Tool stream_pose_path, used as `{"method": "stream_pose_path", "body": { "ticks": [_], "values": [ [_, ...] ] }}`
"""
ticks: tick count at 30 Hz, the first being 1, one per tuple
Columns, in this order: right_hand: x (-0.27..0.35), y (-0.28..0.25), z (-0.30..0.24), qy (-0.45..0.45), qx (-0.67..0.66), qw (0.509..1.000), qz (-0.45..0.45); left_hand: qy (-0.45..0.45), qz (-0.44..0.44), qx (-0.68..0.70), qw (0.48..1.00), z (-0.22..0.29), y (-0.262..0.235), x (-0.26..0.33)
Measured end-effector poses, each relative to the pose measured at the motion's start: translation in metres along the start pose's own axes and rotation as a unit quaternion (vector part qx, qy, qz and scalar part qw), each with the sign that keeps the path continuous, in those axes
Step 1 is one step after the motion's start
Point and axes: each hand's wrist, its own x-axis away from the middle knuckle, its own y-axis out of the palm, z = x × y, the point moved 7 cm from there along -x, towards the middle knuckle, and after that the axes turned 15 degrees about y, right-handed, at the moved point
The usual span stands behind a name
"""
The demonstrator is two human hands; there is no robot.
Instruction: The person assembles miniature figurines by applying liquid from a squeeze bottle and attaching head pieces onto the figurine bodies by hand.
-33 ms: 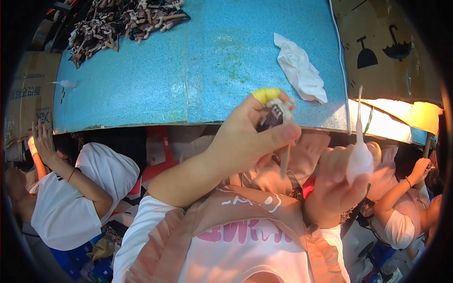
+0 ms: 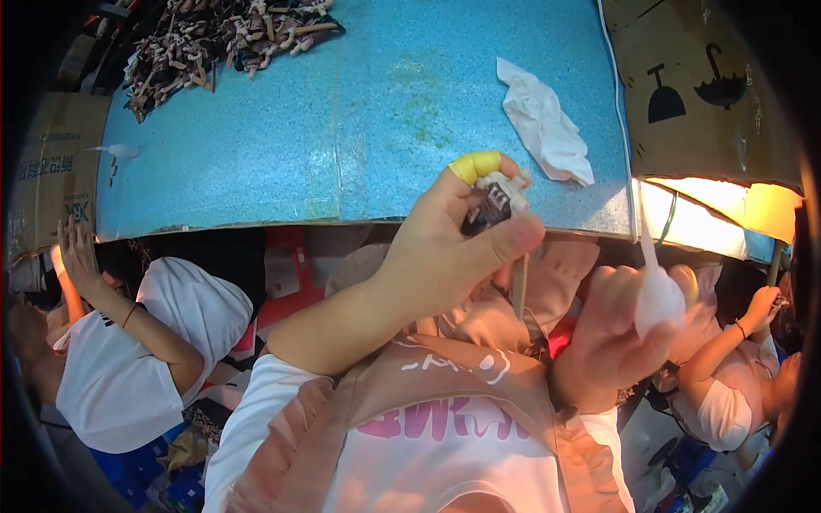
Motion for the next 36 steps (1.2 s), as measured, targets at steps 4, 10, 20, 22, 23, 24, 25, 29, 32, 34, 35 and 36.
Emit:
{"method": "stream_pose_path", "body": {
  "ticks": [4, 10, 20, 22, 23, 24, 25, 29, 32, 34, 35, 36],
  "values": [
    [0.023, 0.005, -0.023, -0.226, 0.027, 0.973, -0.021, 0.097, 0.070, -0.099, 0.988, 0.017, 0.010, -0.005],
    [0.043, 0.033, -0.032, -0.380, 0.206, 0.898, -0.077, 0.213, 0.001, -0.363, 0.907, 0.029, 0.005, 0.004],
    [0.048, 0.046, -0.028, -0.394, 0.248, 0.879, -0.106, 0.305, -0.014, -0.393, 0.867, 0.039, 0.010, 0.002],
    [0.048, 0.047, -0.028, -0.389, 0.241, 0.883, -0.101, 0.315, -0.025, -0.406, 0.858, 0.039, 0.012, 0.002],
    [0.048, 0.047, -0.027, -0.388, 0.242, 0.884, -0.101, 0.314, -0.025, -0.405, 0.858, 0.038, 0.012, 0.002],
    [0.049, 0.047, -0.027, -0.392, 0.240, 0.884, -0.090, 0.322, -0.022, -0.396, 0.860, 0.039, 0.012, 0.002],
    [0.049, 0.046, -0.027, -0.396, 0.238, 0.884, -0.080, 0.329, -0.019, -0.386, 0.862, 0.040, 0.013, 0.003],
    [0.050, 0.046, -0.027, -0.399, 0.231, 0.883, -0.082, 0.325, -0.001, -0.360, 0.874, 0.038, 0.011, 0.003],
    [0.051, 0.048, -0.027, -0.395, 0.235, 0.884, -0.081, 0.333, -0.007, -0.357, 0.873, 0.039, 0.012, 0.004],
    [0.051, 0.048, -0.027, -0.397, 0.221, 0.888, -0.066, 0.330, -0.012, -0.362, 0.872, 0.039, 0.012, 0.004],
    [0.052, 0.048, -0.027, -0.397, 0.222, 0.888, -0.065, 0.330, -0.012, -0.361, 0.872, 0.039, 0.012, 0.004],
    [0.052, 0.047, -0.027, -0.397, 0.224, 0.888, -0.062, 0.331, -0.012, -0.365, 0.870, 0.039, 0.011, 0.004]
  ]
}}
